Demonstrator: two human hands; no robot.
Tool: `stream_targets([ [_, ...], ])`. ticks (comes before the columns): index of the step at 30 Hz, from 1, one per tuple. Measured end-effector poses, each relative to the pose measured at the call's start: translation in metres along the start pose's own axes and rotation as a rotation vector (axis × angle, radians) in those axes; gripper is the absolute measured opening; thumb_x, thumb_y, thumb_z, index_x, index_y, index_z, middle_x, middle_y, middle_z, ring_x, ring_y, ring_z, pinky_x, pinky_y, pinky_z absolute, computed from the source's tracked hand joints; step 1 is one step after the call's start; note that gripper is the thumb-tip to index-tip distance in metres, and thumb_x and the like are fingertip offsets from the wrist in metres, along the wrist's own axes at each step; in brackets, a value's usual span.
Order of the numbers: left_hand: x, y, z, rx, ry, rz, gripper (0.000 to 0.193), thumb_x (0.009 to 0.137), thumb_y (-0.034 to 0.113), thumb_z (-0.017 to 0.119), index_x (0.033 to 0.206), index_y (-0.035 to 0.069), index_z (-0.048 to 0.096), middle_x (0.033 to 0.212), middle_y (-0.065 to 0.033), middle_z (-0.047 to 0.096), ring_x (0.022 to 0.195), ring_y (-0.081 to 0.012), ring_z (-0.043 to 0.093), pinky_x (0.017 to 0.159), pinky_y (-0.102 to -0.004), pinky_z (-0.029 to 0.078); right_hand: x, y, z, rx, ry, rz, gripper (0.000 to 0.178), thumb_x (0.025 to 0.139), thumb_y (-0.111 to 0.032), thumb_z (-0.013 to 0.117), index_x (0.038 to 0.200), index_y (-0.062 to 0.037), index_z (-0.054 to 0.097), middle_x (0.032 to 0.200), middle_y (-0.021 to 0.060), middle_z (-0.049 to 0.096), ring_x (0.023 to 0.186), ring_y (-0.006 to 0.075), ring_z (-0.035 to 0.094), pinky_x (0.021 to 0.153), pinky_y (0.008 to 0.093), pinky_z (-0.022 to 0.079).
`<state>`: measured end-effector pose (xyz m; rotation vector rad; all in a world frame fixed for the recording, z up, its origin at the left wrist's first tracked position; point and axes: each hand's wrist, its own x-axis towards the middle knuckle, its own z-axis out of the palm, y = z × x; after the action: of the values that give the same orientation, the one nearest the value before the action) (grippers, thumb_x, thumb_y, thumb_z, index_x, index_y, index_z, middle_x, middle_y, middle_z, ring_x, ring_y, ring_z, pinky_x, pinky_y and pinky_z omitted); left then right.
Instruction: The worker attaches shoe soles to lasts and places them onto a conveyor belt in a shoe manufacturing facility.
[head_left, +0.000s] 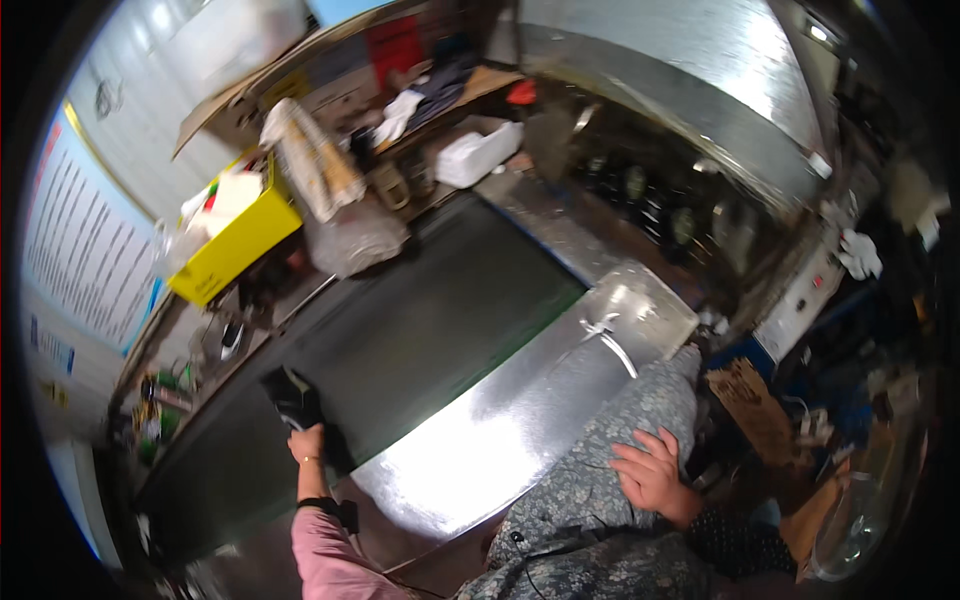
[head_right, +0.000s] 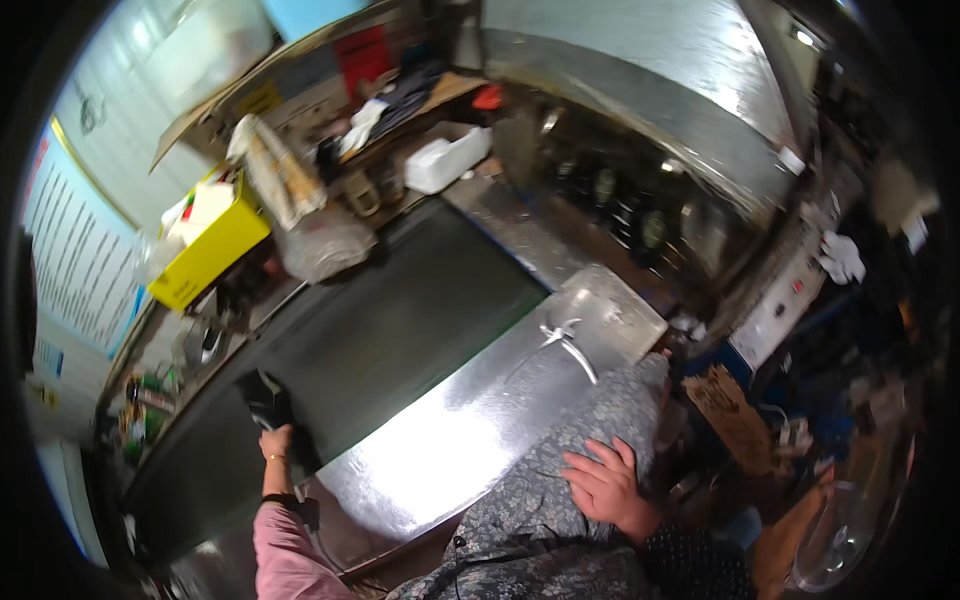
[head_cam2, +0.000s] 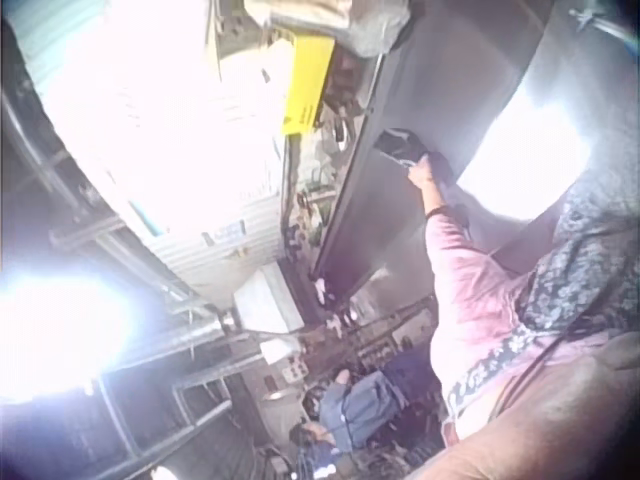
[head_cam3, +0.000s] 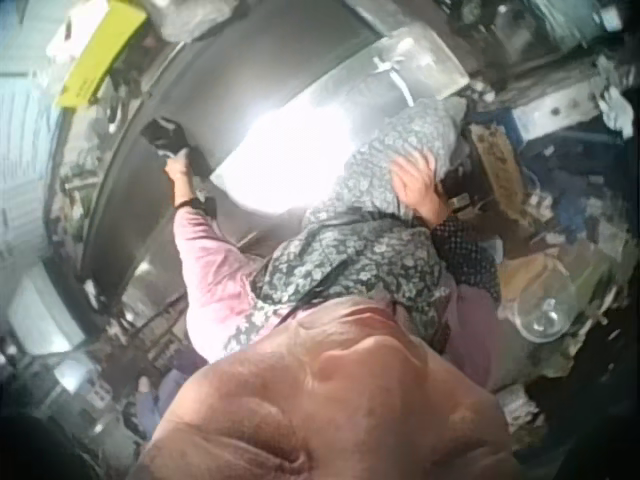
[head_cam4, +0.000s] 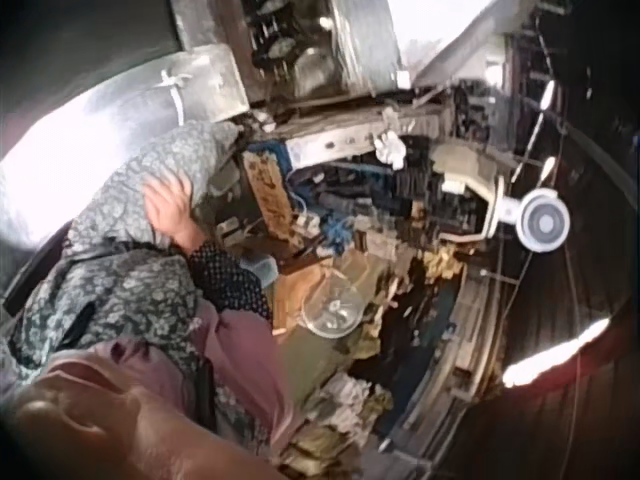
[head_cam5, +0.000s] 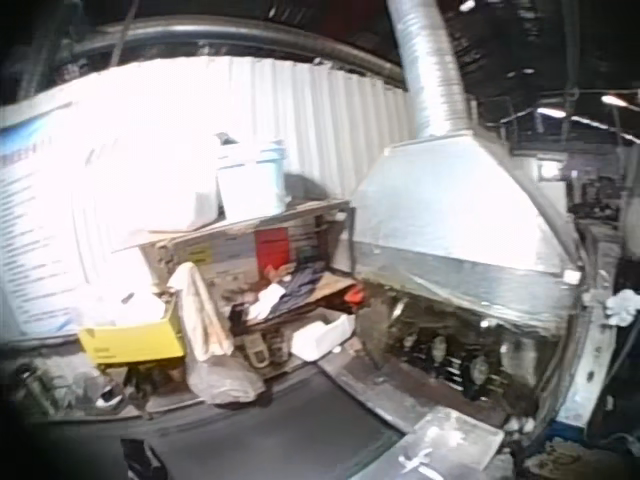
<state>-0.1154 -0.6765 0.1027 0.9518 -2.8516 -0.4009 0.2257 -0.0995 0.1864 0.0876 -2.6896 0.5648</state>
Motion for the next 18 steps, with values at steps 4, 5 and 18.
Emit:
stream_targets([
  [4,-0.025,0.024,0.003,-0.044,-0.053,0.119,0.051,0.064,0.028,0.071,0.098,-0.010,0.066,0.097,-0.0279,0.069,0.097,-0.0377,0.068,0.085,-0.0428,0.052,-0.004,0.004,-0.006,0.025,0.063,-0.021,0.018,0.080,-0.019,0.064,0.095,-0.0200,0.074,0.121,-0.0036,0.067,0.119,0.0228,0.055,0.111,0.0434,0.025],
  [5,-0.024,0.013,-0.007,-0.322,-0.248,0.171,0.040,0.068,0.022,0.071,0.094,-0.008,0.068,0.090,-0.0190,0.071,0.085,-0.0299,0.070,0.078,-0.0396,0.053,-0.007,0.006,-0.006,0.043,0.055,-0.038,0.017,0.081,-0.019,0.064,0.095,-0.0202,0.074,0.120,-0.0038,0.067,0.119,0.0223,0.055,0.111,0.0434,0.026],
  [18,-0.373,0.116,-0.106,-1.037,-1.449,0.655,0.051,0.090,0.034,0.057,0.127,0.000,0.053,0.122,-0.0153,0.061,0.115,-0.0286,0.058,0.103,-0.0412,0.044,0.042,-0.023,-0.137,1.049,0.494,-0.203,0.075,0.088,-0.019,0.073,0.147,0.0027,0.032,0.146,0.0196,0.045,0.126,0.0290,0.052,0.104,0.0417,0.044],
])
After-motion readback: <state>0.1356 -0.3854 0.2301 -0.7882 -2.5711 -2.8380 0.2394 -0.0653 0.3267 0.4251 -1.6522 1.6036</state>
